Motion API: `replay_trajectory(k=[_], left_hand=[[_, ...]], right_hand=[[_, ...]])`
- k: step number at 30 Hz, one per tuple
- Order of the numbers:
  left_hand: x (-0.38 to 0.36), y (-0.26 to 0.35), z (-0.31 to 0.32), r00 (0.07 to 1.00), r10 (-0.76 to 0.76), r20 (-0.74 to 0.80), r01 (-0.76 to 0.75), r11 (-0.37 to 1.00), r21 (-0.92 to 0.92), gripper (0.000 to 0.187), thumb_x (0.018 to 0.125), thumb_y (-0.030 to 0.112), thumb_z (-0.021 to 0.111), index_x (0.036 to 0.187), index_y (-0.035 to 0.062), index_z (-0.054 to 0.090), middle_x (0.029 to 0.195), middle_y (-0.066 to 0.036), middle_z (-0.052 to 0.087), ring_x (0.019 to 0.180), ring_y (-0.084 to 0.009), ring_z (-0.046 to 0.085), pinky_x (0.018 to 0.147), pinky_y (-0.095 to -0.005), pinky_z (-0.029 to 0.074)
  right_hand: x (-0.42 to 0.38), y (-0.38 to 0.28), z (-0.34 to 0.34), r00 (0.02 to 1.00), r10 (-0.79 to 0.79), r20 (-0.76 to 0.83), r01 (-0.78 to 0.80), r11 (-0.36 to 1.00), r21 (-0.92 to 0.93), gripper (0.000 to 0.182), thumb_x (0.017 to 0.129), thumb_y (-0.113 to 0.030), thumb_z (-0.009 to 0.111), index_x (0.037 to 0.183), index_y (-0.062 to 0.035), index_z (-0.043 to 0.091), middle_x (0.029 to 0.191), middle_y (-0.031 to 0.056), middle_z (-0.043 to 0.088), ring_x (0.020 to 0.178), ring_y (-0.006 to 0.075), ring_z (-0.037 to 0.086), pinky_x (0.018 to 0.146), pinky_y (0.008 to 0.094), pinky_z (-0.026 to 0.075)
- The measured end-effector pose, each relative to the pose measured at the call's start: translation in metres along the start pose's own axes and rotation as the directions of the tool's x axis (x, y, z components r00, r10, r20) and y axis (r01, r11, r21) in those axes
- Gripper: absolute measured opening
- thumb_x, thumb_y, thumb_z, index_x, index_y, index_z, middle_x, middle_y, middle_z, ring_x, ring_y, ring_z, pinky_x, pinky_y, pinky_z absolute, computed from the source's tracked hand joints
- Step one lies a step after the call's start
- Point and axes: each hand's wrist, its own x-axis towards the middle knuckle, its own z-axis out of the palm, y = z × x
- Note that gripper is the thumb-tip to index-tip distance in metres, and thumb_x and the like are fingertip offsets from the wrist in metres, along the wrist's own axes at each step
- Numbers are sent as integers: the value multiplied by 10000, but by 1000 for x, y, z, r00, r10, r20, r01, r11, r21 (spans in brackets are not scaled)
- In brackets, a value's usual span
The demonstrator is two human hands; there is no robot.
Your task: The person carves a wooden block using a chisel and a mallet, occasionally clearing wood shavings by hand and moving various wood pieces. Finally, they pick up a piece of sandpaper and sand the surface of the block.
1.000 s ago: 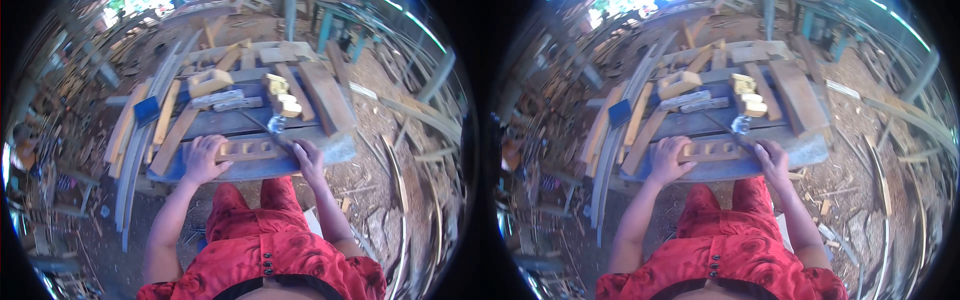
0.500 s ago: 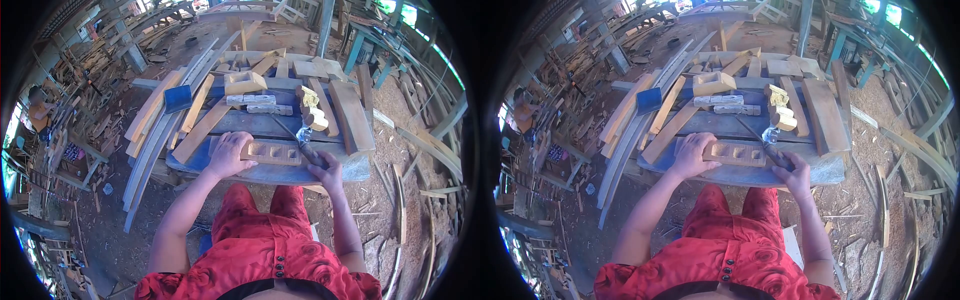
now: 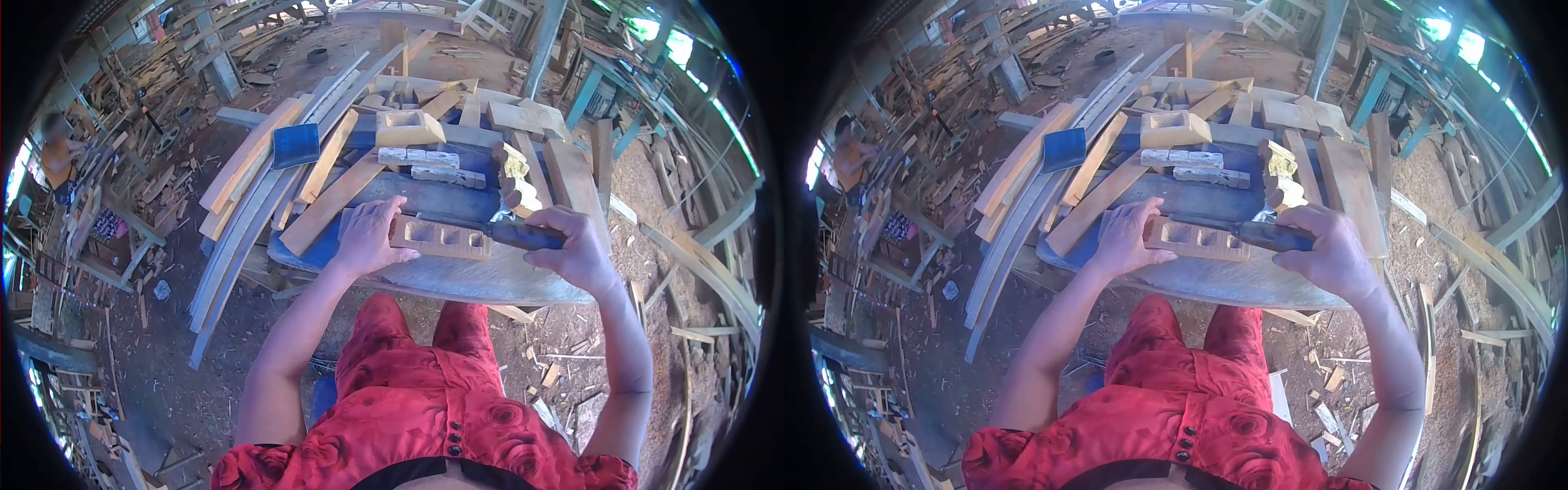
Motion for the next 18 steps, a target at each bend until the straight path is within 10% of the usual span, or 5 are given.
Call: replay_trajectory(k=[11, 18], left_hand=[[-1, -8, 10, 991, 123, -44, -120, 991, 56, 710, 622, 458, 787, 1198, 114, 555, 1157, -63, 569, 1168, -271, 468, 1025, -413, 312], [-2, -7, 10, 994, 100, -41, -99, 994, 36, 663, 629, 454, 777, 1171, 121, 590, 1152, -52, 564, 1183, -257, 451, 1037, -408, 301]], right_hand=[[58, -66, 3, 958, -103, 269, 240, 802, -547, 329, 606, -77, 754, 908, -35, 631, 870, 141, 641, 832, 311, 650, 737, 364, 499], [85, -77, 41, 911, -361, 198, 344, 932, 117, 180, 694, -55, 691, 854, -22, 615, 754, 109, 635, 713, 263, 644, 665, 355, 504]])
